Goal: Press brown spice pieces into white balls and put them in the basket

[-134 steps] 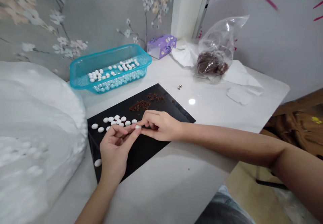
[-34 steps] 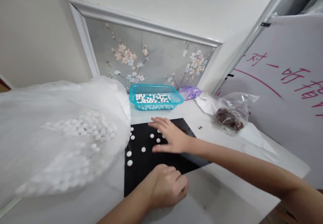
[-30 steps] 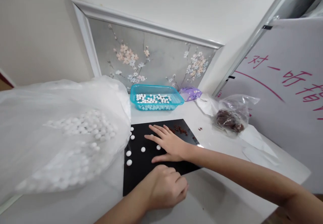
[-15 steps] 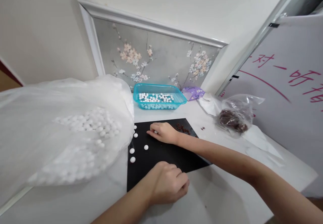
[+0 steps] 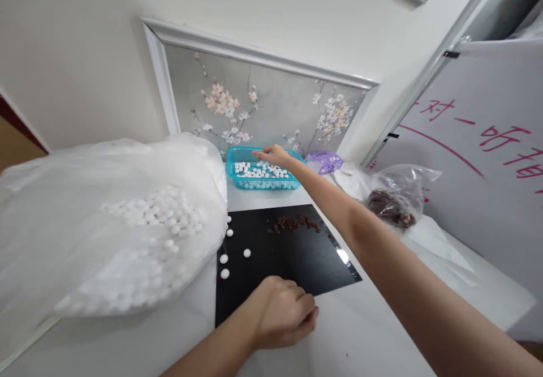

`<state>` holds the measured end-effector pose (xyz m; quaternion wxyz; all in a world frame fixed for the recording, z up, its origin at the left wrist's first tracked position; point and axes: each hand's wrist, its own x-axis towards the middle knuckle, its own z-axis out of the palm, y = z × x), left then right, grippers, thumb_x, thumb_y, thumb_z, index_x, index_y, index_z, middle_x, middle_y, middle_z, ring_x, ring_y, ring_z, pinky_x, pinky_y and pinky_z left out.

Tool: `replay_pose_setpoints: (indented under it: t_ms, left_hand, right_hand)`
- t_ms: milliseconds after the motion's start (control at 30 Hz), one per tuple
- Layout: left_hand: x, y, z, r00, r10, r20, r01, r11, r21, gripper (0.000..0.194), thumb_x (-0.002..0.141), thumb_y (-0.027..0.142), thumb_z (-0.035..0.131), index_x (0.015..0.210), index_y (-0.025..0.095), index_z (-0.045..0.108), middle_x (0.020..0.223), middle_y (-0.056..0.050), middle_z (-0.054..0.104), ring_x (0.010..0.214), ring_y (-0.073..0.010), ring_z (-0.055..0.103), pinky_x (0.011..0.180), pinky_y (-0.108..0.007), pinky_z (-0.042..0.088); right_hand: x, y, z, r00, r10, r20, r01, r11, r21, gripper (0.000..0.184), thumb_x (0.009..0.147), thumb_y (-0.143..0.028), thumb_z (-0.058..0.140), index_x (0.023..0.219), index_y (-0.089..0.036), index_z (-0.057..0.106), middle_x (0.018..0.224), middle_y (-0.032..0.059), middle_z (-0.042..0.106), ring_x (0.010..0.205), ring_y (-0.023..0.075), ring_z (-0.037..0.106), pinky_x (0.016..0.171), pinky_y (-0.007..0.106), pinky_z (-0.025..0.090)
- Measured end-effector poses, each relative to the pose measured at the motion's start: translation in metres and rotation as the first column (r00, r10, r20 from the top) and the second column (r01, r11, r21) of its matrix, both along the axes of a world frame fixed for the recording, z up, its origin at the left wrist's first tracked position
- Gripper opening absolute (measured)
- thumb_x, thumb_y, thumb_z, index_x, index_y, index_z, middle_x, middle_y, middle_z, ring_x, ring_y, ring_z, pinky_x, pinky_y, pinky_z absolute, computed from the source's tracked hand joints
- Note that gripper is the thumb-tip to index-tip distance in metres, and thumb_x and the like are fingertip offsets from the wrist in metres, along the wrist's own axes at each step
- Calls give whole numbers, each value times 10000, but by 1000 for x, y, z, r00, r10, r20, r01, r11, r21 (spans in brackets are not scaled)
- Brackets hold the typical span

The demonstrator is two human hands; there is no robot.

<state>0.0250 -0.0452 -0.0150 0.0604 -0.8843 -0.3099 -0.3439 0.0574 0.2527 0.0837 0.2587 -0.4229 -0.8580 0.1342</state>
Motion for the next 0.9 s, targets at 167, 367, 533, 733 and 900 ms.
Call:
replay_pose_setpoints:
  t_ms: [167,367,533,733,900]
  left_hand:
    - [-1,0,0,1000,-2,2,2,1000,19,273,840,214,441,570,188,464,466,39,516,409,-92,453,405,-274,242]
    - [-1,0,-1,1000,6,2,-6,1000,19,263,837,220,452,577,190,457,462,40,509,408,-96,445,413,-278,223]
    - [0,0,0,1000,3,12,-3,1000,19,277,841,208,447,565,189,468,461,33,510,400,-101,434,414,-284,230]
    - [0,1,4,1000,12,-22,-12,1000,7,302,851,206,418,551,192,461,458,26,495,407,-110,432,413,-290,233]
    - [0,1,4,1000,12,-17,-12,1000,6,294,845,205,425,553,189,457,459,28,491,407,-106,419,416,-287,218]
  right_hand:
    - [-5,-38,-13,999,25,-34,-20,993,118,435,863,-528,442,808,-148,647,810,69,638,826,185,564,749,280,405]
    - [10,-162,-61,884,464,56,-466,862,198,601,796,-628,504,1083,-107,583,1081,149,615,1032,240,521,936,371,402]
    - [8,-204,-89,886,437,153,-439,898,-21,1126,598,-814,524,1416,-89,253,1492,241,226,1373,392,192,1058,625,201]
    - [-24,-191,-88,918,382,107,-382,924,-18,856,731,-733,479,1297,-97,390,1384,227,401,1298,350,335,1056,539,276]
    - [-35,-183,-89,883,434,182,-459,878,136,578,818,-640,458,1037,-110,524,1059,164,578,997,270,510,912,416,424]
